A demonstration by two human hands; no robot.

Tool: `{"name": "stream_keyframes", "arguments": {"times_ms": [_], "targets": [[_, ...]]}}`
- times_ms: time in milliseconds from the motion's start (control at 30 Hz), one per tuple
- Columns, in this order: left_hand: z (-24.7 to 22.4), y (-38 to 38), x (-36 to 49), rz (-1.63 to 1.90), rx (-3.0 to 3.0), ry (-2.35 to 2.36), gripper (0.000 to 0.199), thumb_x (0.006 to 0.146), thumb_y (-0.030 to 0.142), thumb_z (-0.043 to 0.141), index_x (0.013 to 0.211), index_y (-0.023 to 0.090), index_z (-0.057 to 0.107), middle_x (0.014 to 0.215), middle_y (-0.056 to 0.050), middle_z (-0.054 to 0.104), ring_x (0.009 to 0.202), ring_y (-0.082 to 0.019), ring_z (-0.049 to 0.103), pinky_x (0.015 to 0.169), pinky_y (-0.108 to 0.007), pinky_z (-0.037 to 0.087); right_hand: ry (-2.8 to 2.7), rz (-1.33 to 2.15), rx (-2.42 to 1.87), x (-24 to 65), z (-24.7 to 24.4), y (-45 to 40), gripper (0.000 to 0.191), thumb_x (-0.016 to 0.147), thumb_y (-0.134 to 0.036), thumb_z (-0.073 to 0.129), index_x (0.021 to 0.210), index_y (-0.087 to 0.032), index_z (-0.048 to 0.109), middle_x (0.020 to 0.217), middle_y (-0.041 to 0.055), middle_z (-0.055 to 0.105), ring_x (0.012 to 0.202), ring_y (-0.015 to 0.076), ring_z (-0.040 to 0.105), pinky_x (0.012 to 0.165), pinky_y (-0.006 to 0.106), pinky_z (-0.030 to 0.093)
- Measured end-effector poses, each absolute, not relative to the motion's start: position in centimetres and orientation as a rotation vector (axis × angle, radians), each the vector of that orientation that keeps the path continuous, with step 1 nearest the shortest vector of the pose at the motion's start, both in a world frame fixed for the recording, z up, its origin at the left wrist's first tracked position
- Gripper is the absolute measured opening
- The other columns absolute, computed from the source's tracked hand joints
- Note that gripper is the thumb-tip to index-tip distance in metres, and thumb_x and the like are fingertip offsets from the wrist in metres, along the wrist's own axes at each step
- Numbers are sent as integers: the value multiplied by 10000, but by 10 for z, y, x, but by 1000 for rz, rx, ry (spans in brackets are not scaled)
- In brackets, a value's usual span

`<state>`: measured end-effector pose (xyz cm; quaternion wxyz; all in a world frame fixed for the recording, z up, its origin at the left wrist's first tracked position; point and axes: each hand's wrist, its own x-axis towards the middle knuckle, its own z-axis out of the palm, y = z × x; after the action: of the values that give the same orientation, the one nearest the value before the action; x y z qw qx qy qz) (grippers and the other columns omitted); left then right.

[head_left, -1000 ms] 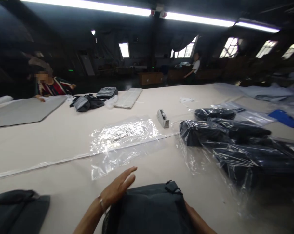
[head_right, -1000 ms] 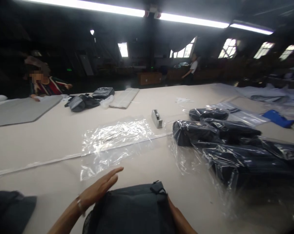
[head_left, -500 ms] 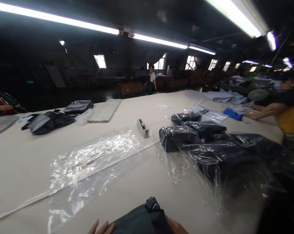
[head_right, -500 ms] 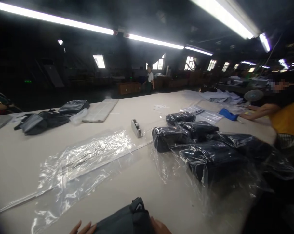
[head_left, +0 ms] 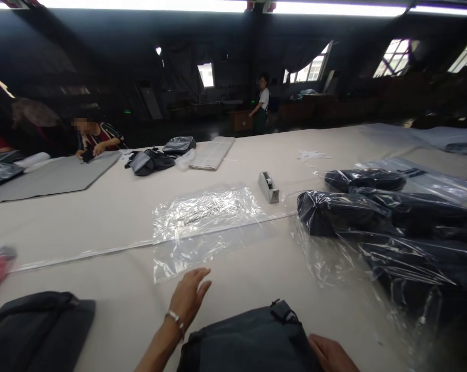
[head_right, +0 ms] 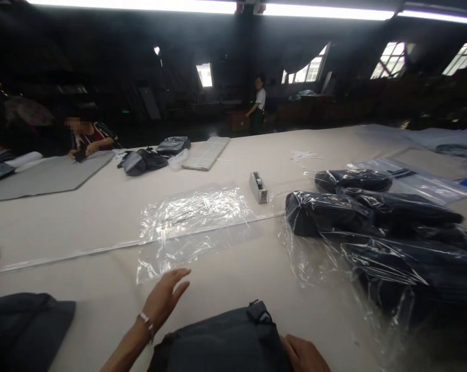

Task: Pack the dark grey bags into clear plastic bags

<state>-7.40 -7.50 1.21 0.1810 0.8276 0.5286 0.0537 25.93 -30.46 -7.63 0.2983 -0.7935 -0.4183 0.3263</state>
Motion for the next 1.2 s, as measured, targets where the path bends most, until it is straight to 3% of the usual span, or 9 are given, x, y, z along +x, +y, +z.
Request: {"name": "stream_keyframes", "arguments": {"times_ms": [100,300,467,600,667,800,967,1067,1200], "targets": [[-7,-10,-55,186,2277,1602,285,938,319,484,1146,203,639,1176,-93,652,1136,-238,577,1020,-387,439,-1244,906,-2072,273,-70,-285,407,798,-629,486,631,-307,671,635,11,714,627,234,704,602,288,575],[-49,52,-38,61,2096,1708,248,894,387,617,950,147,629,978,-48,653,915,-195,620,843,-405,505,-1567,426,-1845,275,-50,-208,299,885,-492,538,933,-278,742,957,37,770,884,208,732,789,240,583],[-37,63,-55,7,2177,1599,267,931,396,568,857,148,633,853,-16,659,811,-162,629,801,-373,513,-1918,138,-1499,219,-28,-111,241,938,-235,496,1087,-231,686,1057,77,738,1015,217,682,933,358,546],[-13,53,-62,58,2330,1553,219,951,305,501,838,188,648,888,-44,687,890,-197,628,856,-364,454,-2192,119,-1524,159,-22,-39,537,801,-138,648,1327,-149,542,1361,172,581,1292,315,505,1069,502,424],[-4,44,-62,116,2393,1531,235,963,259,434,874,210,646,925,-52,694,933,-208,621,866,-343,426,-2291,159,-1558,134,-25,-14,439,789,-122,662,1224,-140,610,1282,177,635,1227,315,555,1041,484,431],[0,31,-63,225,2413,1576,314,996,260,285,950,194,588,960,-74,679,916,-213,627,807,-315,422,-2335,208,-1641,110,-33,17,111,869,-137,572,829,-176,669,844,82,727,840,231,661,842,373,486],[-22,25,-68,199,2344,1753,341,1011,388,261,1043,196,541,749,-43,681,646,-221,650,516,-268,315,-2298,174,-1697,121,-33,25,62,866,-245,637,879,-198,600,945,70,674,907,221,594,781,316,437],[-33,18,-68,194,2483,1577,308,960,487,444,976,208,572,703,-21,685,656,-218,668,517,-250,300,-2249,180,-1717,136,-31,15,31,888,-170,572,897,-199,567,900,51,652,837,196,581,724,281,411],[-34,8,-65,221,2532,1476,301,998,434,386,953,226,599,885,-32,722,824,-206,690,599,-253,351,-2192,232,-1731,151,-27,-2,121,959,-151,446,996,-177,558,929,67,654,776,184,598,645,270,381]]}}
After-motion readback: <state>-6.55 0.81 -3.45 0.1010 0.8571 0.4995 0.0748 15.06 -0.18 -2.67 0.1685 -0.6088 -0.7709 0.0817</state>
